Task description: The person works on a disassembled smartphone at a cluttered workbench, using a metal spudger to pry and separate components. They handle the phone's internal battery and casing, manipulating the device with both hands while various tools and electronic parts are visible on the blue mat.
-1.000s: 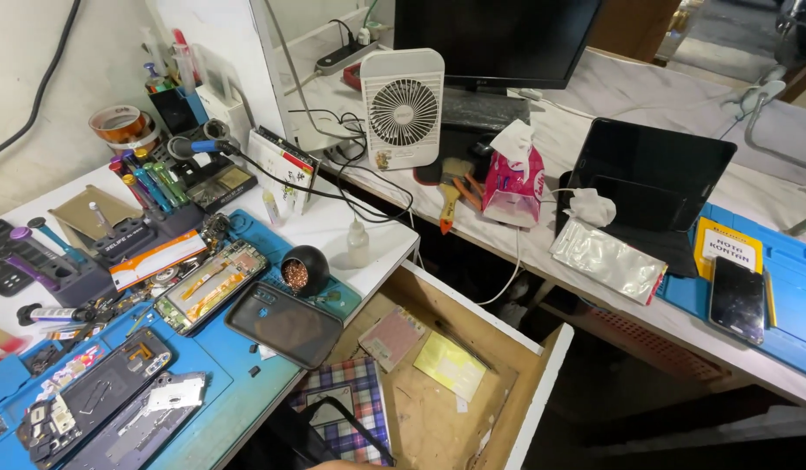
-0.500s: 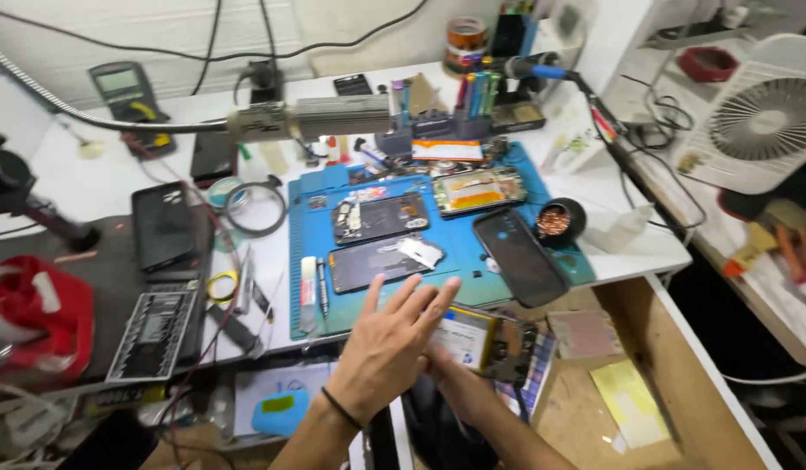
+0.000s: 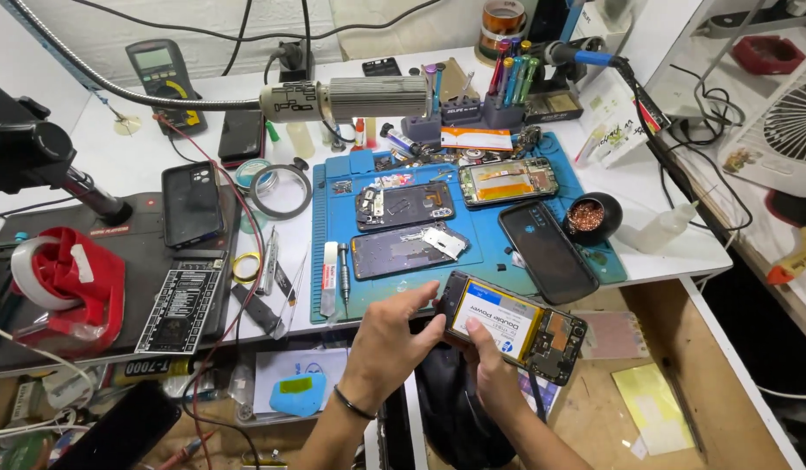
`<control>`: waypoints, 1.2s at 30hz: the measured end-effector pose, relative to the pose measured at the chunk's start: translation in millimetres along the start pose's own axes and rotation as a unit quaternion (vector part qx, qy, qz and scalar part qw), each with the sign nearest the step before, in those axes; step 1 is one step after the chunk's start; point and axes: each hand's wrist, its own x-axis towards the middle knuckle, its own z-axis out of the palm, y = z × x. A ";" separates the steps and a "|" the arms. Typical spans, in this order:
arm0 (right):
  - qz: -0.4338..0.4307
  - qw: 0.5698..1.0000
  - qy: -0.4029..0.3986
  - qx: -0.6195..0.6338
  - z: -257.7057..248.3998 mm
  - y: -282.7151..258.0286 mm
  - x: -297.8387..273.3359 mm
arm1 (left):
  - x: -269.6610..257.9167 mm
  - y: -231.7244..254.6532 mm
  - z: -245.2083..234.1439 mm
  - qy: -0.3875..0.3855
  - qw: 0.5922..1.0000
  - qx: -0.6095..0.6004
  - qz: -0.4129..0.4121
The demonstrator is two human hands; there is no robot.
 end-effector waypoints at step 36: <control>-0.023 0.957 -0.010 -0.289 -17.9 3.4 5.4 | 7.9 -3.0 48.4 -0.058 0.978 0.189 -0.061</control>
